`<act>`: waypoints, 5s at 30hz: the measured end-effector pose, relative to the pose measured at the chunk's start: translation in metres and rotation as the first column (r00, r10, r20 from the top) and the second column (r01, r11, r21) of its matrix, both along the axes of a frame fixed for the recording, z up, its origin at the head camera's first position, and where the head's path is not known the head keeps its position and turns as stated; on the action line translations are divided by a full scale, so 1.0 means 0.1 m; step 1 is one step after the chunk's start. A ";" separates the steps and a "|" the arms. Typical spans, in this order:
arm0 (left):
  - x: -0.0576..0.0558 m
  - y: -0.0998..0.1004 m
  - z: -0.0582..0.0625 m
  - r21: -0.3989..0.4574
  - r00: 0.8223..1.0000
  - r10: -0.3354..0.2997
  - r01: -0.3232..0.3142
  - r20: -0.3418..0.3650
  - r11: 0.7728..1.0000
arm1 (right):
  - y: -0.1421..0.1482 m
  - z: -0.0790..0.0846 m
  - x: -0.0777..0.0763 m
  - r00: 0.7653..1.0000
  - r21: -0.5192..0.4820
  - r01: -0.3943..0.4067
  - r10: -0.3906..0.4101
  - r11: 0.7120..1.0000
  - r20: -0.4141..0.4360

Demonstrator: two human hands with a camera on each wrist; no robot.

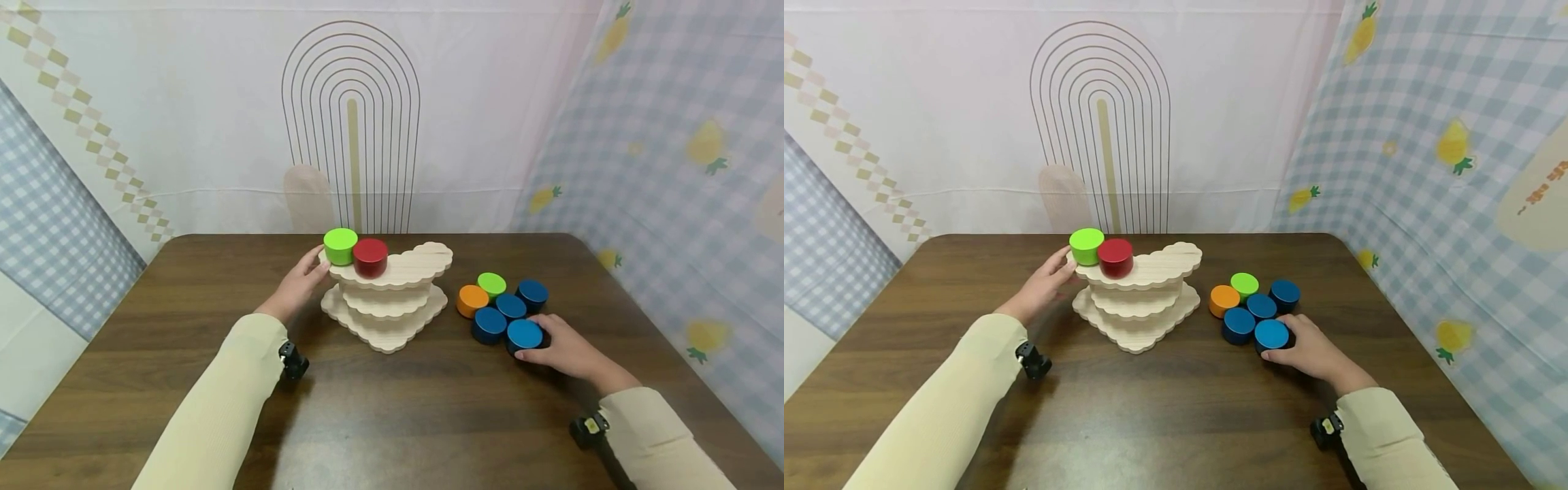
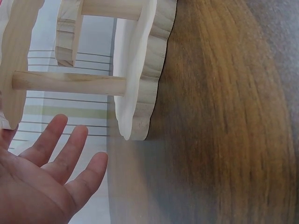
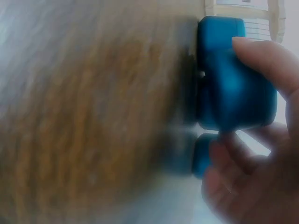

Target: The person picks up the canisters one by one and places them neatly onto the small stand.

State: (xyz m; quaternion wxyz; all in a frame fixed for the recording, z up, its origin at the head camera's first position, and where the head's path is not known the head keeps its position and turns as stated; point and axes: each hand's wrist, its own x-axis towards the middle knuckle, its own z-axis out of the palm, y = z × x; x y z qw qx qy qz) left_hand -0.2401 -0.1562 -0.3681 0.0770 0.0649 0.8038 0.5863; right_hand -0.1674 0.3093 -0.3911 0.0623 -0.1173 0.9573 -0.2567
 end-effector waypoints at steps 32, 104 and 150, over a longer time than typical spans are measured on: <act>0.01 0.02 0.01 0.032 1.000 -0.003 0.003 -0.009 0.999 | -0.53 0.50 -0.07 0.984 -0.175 -0.007 -0.025 0.985 -0.177; 0.01 0.06 -0.01 0.102 1.000 -0.005 0.004 0.002 0.995 | -1.84 0.83 -0.75 0.994 -0.179 -0.081 0.067 0.981 -0.083; 0.00 0.03 -0.03 0.122 1.000 -0.007 0.006 0.010 0.993 | -1.33 0.51 -0.37 0.920 -0.007 -0.143 0.130 0.990 -0.371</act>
